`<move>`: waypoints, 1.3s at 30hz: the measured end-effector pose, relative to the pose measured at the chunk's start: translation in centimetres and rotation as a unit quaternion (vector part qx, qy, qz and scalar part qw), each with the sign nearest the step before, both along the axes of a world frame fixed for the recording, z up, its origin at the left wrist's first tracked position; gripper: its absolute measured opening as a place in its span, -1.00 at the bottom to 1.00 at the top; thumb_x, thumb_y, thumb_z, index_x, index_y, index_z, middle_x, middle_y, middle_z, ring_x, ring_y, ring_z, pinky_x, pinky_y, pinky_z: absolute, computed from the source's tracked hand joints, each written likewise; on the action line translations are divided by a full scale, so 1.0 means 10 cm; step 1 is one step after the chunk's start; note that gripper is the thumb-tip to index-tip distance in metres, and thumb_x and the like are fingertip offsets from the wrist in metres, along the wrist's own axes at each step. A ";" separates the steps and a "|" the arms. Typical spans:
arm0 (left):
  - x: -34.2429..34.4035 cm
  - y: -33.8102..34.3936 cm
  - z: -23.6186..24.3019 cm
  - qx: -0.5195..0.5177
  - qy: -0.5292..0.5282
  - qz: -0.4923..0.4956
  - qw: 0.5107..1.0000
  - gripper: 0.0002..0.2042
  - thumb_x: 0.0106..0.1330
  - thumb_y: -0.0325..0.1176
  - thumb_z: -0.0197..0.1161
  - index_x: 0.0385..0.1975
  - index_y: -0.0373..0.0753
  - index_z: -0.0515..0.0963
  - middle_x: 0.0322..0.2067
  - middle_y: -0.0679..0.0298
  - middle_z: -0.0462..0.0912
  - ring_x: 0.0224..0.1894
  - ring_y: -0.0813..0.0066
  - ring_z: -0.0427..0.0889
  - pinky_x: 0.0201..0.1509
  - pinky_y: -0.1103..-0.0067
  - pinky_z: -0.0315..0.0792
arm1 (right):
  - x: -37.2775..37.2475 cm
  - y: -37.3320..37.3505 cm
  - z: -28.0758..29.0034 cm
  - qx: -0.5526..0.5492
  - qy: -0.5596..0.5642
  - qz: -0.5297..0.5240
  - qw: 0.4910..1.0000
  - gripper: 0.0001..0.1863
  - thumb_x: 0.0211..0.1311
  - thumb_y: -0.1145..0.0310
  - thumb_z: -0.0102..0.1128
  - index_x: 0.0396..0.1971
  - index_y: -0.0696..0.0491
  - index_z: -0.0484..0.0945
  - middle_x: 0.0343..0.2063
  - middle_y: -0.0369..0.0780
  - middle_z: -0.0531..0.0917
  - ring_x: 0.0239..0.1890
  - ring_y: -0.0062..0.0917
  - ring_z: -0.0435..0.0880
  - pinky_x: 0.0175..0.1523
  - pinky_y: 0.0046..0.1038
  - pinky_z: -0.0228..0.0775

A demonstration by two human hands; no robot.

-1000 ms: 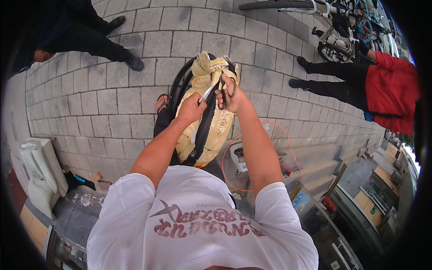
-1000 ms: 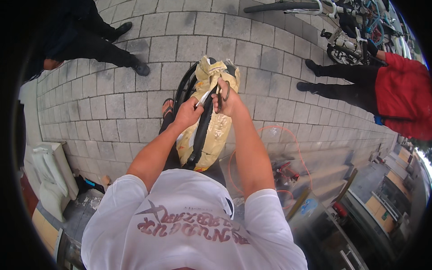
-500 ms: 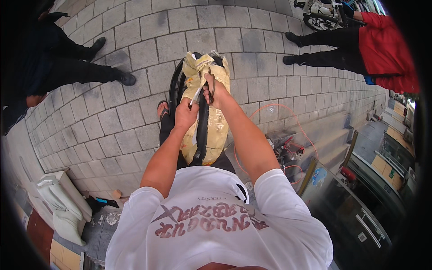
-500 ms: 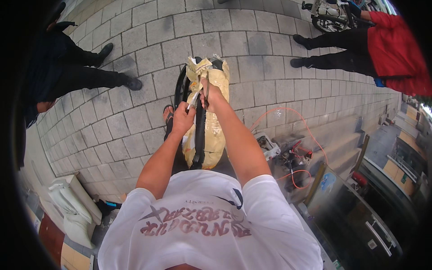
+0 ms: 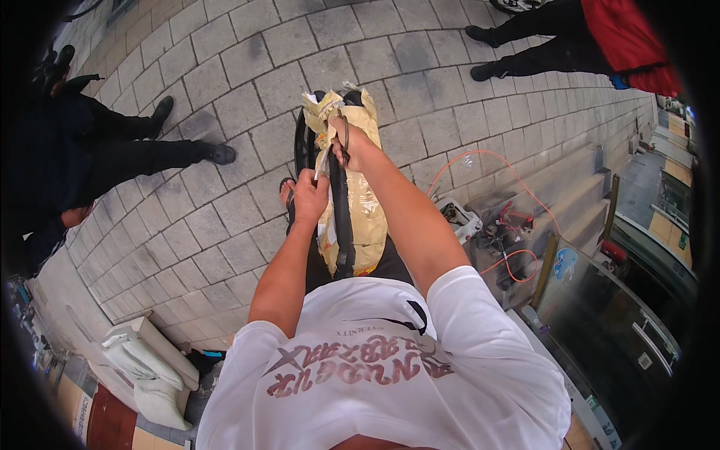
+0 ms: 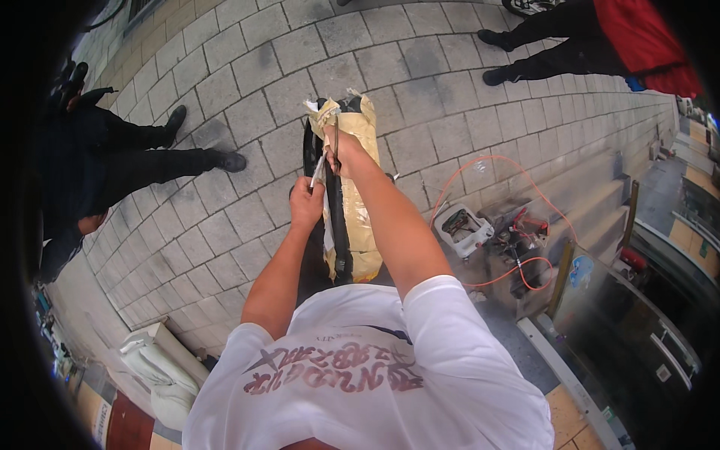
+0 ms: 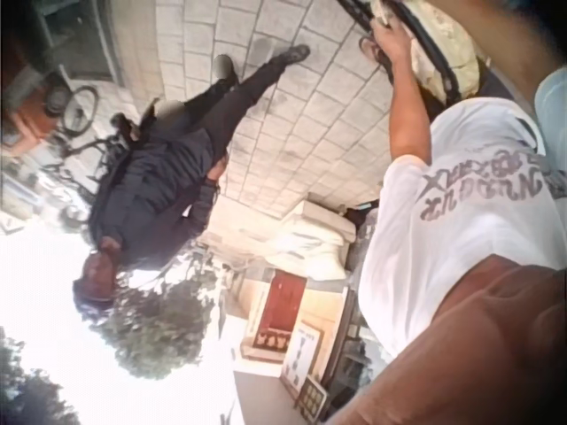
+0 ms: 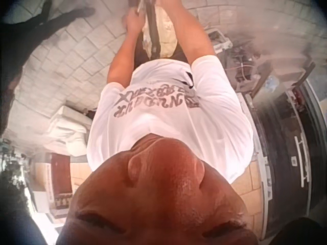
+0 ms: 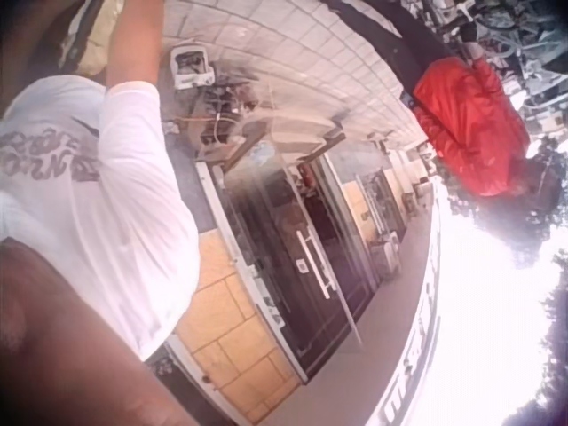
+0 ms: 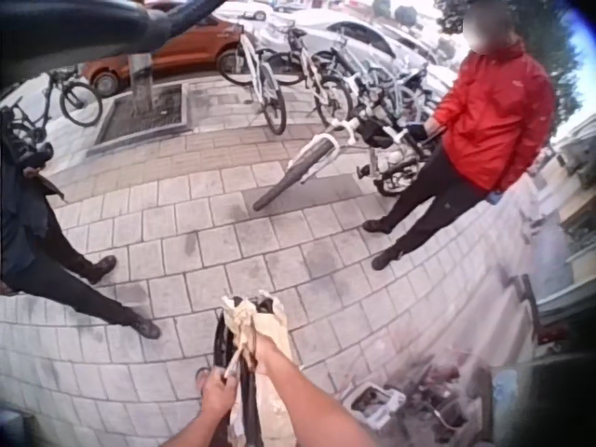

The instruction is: The person cuts open a wrapped bicycle tire with a knife, then moves to a bicycle and adjusts the handlebar stem and brake lever with a tool while another person assists. The person works on the handlebar area and interacts with the bike's components.

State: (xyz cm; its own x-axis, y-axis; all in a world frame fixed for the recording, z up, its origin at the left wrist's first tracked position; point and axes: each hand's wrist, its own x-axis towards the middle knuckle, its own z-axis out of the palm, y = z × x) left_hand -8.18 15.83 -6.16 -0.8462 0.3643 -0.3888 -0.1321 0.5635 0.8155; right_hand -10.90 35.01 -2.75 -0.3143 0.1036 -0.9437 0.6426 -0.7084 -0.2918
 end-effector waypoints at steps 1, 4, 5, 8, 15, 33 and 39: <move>-0.01 -0.01 0.00 0.012 0.017 -0.005 1.000 -0.78 0.38 -0.30 0.30 -0.39 -0.31 0.47 -0.58 0.19 0.54 -0.52 0.42 0.53 -0.34 0.45 0.46 | -0.02 -0.01 0.11 -0.006 -0.019 -0.010 1.000 -0.55 0.35 -0.12 0.16 -0.52 -0.05 0.42 -0.71 -0.37 0.35 -0.69 -0.54 0.36 -0.52 -0.39 0.23; 0.02 -0.06 0.03 0.024 -0.019 0.005 1.000 -0.81 0.39 -0.35 0.27 -0.39 -0.32 0.49 -0.54 0.26 0.53 -0.48 0.55 0.46 -0.36 0.48 0.43 | -0.02 -0.09 0.13 -0.005 -0.025 -0.012 1.000 -0.53 0.31 -0.13 0.20 -0.51 0.00 0.45 -0.68 -0.34 0.38 -0.67 -0.51 0.39 -0.50 -0.36 0.31; 0.03 -0.06 0.04 0.026 -0.020 0.007 0.999 -0.81 0.39 -0.35 0.27 -0.40 -0.31 0.48 -0.54 0.28 0.52 -0.48 0.57 0.45 -0.36 0.49 0.42 | -0.04 -0.09 0.08 0.013 -0.032 -0.010 0.999 -0.52 0.30 -0.13 0.21 -0.51 0.02 0.47 -0.67 -0.32 0.39 -0.65 -0.50 0.41 -0.49 -0.33 0.34; 0.02 -0.06 -0.01 0.031 -0.019 0.008 0.999 -0.81 0.41 -0.35 0.27 -0.40 -0.31 0.47 -0.54 0.34 0.49 -0.47 0.63 0.42 -0.38 0.53 0.40 | -0.23 -0.12 0.00 0.058 -0.056 -0.003 0.997 -0.48 0.28 -0.17 0.23 -0.51 0.04 0.47 -0.65 -0.31 0.40 -0.65 -0.49 0.42 -0.49 -0.30 0.37; 0.03 -0.17 -0.43 0.009 0.017 0.019 1.000 -0.79 0.27 -0.28 0.33 -0.49 -0.26 0.52 -0.55 0.12 0.60 -0.44 0.11 0.56 -0.16 0.23 0.42 | -0.26 0.03 -0.11 0.033 -0.034 0.033 0.998 -0.48 0.30 -0.15 0.20 -0.60 -0.01 0.36 -0.65 -0.30 0.35 -0.63 -0.49 0.40 -0.55 -0.36 0.27; 0.11 -0.37 -0.30 0.117 -0.153 0.120 0.974 -0.83 0.50 -0.33 0.24 -0.32 -0.27 0.51 -0.47 0.39 0.56 -0.46 0.68 0.44 -0.37 0.59 0.38 | -0.40 0.10 -0.36 0.108 -0.015 -0.006 0.994 -0.52 0.31 -0.04 0.23 -0.47 0.15 0.60 -0.58 -0.22 0.57 -0.58 -0.46 0.50 -0.48 -0.33 0.32; 0.04 -0.61 -0.70 0.133 -0.419 0.243 0.865 -0.80 0.46 -0.39 0.21 -0.22 -0.45 0.66 0.47 -0.11 0.20 0.57 0.32 0.04 0.56 0.53 -0.03 | 0.23 0.74 0.20 0.295 -0.029 0.167 0.940 -0.33 0.19 -0.23 0.30 -0.41 0.23 0.63 -0.55 -0.10 0.66 -0.51 -0.30 0.67 -0.33 -0.25 0.50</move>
